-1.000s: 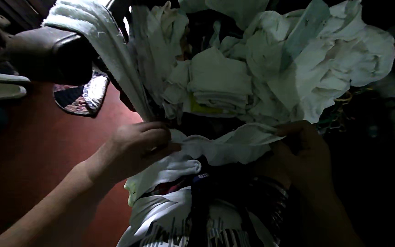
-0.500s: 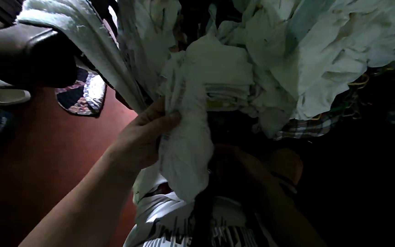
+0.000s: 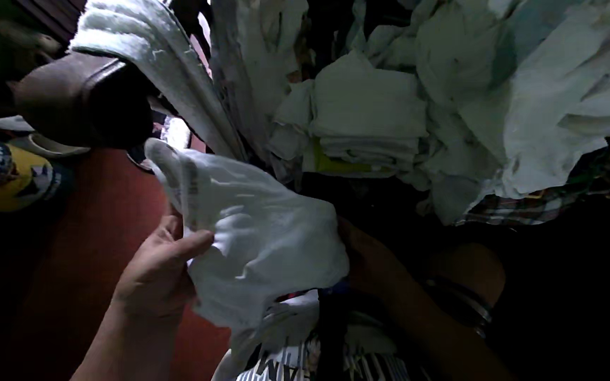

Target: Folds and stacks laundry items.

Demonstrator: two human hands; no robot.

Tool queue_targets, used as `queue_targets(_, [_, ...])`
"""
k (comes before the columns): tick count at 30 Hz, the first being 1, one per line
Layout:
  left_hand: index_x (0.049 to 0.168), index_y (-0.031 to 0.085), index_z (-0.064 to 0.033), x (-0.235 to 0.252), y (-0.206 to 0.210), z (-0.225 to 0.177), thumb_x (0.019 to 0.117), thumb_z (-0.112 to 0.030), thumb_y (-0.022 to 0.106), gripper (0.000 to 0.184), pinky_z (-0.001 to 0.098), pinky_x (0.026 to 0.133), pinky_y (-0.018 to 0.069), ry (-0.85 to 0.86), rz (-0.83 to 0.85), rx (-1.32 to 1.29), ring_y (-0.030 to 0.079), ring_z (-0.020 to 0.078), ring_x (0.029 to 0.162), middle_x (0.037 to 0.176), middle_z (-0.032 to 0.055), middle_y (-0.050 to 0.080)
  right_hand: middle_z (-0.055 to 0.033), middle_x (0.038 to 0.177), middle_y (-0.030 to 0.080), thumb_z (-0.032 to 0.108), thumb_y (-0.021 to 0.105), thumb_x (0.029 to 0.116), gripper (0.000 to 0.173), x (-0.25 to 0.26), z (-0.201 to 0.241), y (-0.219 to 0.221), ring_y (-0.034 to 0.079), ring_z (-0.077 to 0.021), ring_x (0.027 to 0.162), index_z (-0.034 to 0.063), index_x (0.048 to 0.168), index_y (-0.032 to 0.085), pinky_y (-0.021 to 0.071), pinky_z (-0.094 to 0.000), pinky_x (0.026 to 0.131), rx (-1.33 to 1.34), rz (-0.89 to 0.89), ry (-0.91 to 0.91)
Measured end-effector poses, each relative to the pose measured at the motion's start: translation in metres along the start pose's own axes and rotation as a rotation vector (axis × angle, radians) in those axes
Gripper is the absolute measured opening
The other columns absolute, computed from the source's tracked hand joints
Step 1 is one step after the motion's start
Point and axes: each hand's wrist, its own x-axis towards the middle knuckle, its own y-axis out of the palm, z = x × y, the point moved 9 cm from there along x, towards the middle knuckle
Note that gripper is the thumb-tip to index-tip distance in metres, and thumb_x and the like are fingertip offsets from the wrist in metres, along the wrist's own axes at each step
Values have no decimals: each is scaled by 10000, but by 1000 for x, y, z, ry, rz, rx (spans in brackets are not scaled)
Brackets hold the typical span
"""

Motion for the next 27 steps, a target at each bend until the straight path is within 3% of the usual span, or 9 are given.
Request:
queue_targets(4, [1325,561,-226,-6,-10,35,861,-182,781,516,246,768,627,-68,17,-33,728,71,856,1018,-11,742,-59,1164,689,98,677,930,552,-4,2,1,701,-124,1015,46,1426,440,607,-318,891,190,-104,118])
queue_targets(9, [1300,620,-242,-8,-19,40,887,-217,776,441,253,814,609,13,79,9,715,78,912,1054,-9,735,10,965,711,57,722,897,287,-13,20,-23,705,-73,829,115,1146,594,624,-269,741,-22,-324,-19])
queue_targets(12, [1302,624,-225,-8,-23,36,920,-198,749,403,265,811,617,23,87,-28,719,95,920,1071,12,732,21,800,637,58,658,953,170,-15,24,-41,586,-30,569,131,1090,588,524,-187,493,-82,-513,-22])
queue_targets(13, [1314,617,-227,-9,-24,36,935,-193,731,397,276,817,622,6,93,-37,724,104,927,1083,21,732,23,790,631,62,643,966,161,-15,24,-45,572,-25,547,137,1096,585,513,-176,475,-74,-553,-33])
queue_targets(17, [1362,586,-224,-7,-26,40,981,-248,685,394,308,826,626,-49,104,-56,727,137,943,1105,52,725,18,898,649,68,592,990,143,-13,24,-48,649,-56,777,114,1124,584,590,-243,722,-54,-590,-102])
queue_targets(20, [1352,586,-223,1,-24,28,970,-243,683,395,297,796,628,-73,49,-31,729,125,913,1085,44,730,27,967,660,90,583,1001,171,-8,42,-49,657,-48,847,114,1169,605,588,-240,770,-141,-601,-155])
queue_targets(22, [1347,584,-204,7,-17,0,984,-159,626,368,273,786,624,16,47,14,723,95,906,1086,15,731,64,1060,681,97,600,1000,248,-5,69,-45,671,-31,888,167,1237,619,594,-223,761,-220,-587,-268])
queue_targets(25, [1391,498,-194,12,-6,-58,985,-75,596,434,257,900,597,310,79,112,685,68,1044,1204,-52,678,153,1200,660,121,633,1006,373,-6,123,-24,661,15,1004,269,1341,564,588,-180,843,-334,-464,-565])
queue_targets(27, [1441,404,-225,8,-13,-70,984,-121,639,524,266,948,583,407,26,153,658,73,1121,1283,-78,631,182,1246,645,161,671,988,398,-7,124,-13,639,47,1056,288,1350,566,570,-159,879,-439,-409,-538])
